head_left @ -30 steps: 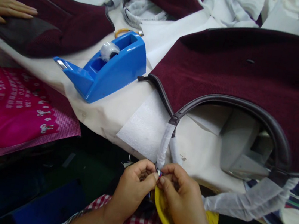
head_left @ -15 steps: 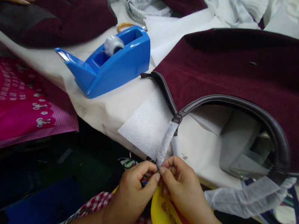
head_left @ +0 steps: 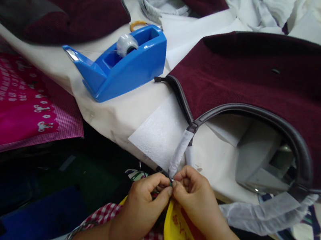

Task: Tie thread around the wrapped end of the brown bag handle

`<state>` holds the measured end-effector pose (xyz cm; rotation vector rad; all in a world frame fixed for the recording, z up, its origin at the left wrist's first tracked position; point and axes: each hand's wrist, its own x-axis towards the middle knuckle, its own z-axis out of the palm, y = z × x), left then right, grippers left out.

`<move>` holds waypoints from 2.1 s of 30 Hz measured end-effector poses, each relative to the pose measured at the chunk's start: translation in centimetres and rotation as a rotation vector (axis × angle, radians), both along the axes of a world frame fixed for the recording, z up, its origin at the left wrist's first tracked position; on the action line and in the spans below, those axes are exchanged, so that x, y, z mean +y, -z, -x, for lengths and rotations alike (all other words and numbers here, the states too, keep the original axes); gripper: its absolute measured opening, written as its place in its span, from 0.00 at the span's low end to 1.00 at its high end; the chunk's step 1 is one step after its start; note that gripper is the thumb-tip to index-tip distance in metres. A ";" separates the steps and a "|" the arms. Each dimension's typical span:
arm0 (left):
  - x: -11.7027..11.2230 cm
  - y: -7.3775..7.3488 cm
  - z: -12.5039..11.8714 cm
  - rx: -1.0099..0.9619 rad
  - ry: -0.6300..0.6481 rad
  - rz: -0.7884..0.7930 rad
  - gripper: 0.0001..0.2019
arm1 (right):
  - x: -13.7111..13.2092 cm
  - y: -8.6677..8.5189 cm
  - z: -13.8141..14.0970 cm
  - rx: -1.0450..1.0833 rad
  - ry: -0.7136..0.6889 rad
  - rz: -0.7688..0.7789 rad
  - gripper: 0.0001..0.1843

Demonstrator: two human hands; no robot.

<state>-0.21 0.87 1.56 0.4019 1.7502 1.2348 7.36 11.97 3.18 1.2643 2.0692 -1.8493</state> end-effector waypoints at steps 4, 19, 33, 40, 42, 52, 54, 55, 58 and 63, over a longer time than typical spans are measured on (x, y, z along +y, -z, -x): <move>0.0 0.0 -0.1 -0.066 0.001 -0.026 0.06 | -0.3 0.1 0.0 0.012 0.039 -0.060 0.02; 0.8 0.7 0.6 -0.481 -0.179 -0.026 0.06 | -1.4 0.5 -0.7 -0.054 -0.086 -0.397 0.07; 0.7 0.5 0.4 -0.265 -0.178 -0.014 0.06 | -2.0 -0.1 0.0 -0.090 -0.173 -0.582 0.05; -0.4 0.4 0.4 0.461 -0.051 -0.062 0.07 | -2.2 0.2 0.0 -0.040 -0.146 -0.656 0.04; -0.4 0.4 0.5 0.581 -0.023 -0.096 0.08 | -2.3 0.2 -0.1 -0.020 -0.145 -0.678 0.04; -0.3 0.5 0.5 0.802 0.124 -0.058 0.08 | -2.8 0.6 -0.3 0.013 -0.146 -0.795 0.04; -0.3 0.5 0.5 0.811 0.128 -0.050 0.08 | -2.9 0.7 -0.2 0.037 -0.148 -0.819 0.05; -0.3 0.5 0.5 0.803 0.129 -0.044 0.08 | -2.9 0.7 -0.2 0.041 -0.152 -0.824 0.05; -0.1 0.4 0.6 0.736 0.110 -0.028 0.09 | -2.8 0.8 -0.3 0.039 -0.162 -0.824 0.06; 0.4 0.4 0.7 0.386 0.005 0.007 0.07 | -2.7 1.1 -0.6 0.040 -0.125 -0.756 0.05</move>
